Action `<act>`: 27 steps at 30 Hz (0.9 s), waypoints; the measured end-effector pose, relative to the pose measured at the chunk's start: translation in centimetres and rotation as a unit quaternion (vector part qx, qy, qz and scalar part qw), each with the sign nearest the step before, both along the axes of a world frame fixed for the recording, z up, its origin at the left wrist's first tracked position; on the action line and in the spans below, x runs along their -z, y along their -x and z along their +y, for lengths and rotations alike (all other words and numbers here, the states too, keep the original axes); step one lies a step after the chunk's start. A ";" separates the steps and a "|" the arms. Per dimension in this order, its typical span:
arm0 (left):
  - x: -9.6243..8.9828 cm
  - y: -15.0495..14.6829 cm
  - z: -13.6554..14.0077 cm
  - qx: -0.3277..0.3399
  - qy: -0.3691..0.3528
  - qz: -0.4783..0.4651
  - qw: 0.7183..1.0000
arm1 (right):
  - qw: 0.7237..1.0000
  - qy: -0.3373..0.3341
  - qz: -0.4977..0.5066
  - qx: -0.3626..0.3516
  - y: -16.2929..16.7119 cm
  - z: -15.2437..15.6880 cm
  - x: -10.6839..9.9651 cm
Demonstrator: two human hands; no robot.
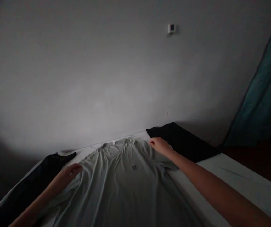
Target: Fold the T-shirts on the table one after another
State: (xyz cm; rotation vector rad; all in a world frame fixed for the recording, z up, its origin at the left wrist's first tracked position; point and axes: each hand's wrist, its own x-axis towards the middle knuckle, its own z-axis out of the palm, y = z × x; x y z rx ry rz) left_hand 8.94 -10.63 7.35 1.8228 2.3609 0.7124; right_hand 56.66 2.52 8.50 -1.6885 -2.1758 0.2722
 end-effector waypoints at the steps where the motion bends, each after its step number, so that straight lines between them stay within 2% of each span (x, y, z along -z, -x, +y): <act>1: 0.2 -0.3 3.1 0.025 0.030 0.012 0.999 | 1.000 -0.006 -0.002 0.008 1.5 2.2 0.7; 3: 1.0 -1.0 8.1 0.029 0.072 0.038 0.996 | 1.000 -0.009 -0.004 0.014 3.9 5.8 2.4; 6: 2.8 -1.9 13.2 -0.015 0.084 0.067 0.994 | 1.000 -0.013 -0.007 0.001 6.3 8.8 4.4; 9: 4.4 -3.0 16.5 -0.027 0.076 0.078 0.994 | 0.999 -0.036 -0.008 -0.020 7.9 10.1 5.8; 12: 5.2 -4.2 18.7 -0.012 0.072 0.086 0.994 | 0.997 -0.064 -0.019 -0.033 9.3 11.0 6.7; 15: 5.6 -5.2 19.3 0.007 0.063 0.094 0.994 | 0.996 -0.072 -0.030 -0.043 10.8 11.9 7.3; 20: 5.8 -4.6 17.9 -0.015 0.062 0.110 0.992 | 0.996 -0.069 -0.030 -0.056 12.6 12.9 8.1; 24: 5.7 -2.6 16.6 -0.002 0.101 0.164 0.981 | 0.997 -0.050 -0.034 -0.038 11.9 13.0 8.6; 27: 5.6 -1.9 16.2 0.025 0.112 0.181 0.977 | 0.996 -0.044 -0.032 -0.065 10.7 12.8 8.6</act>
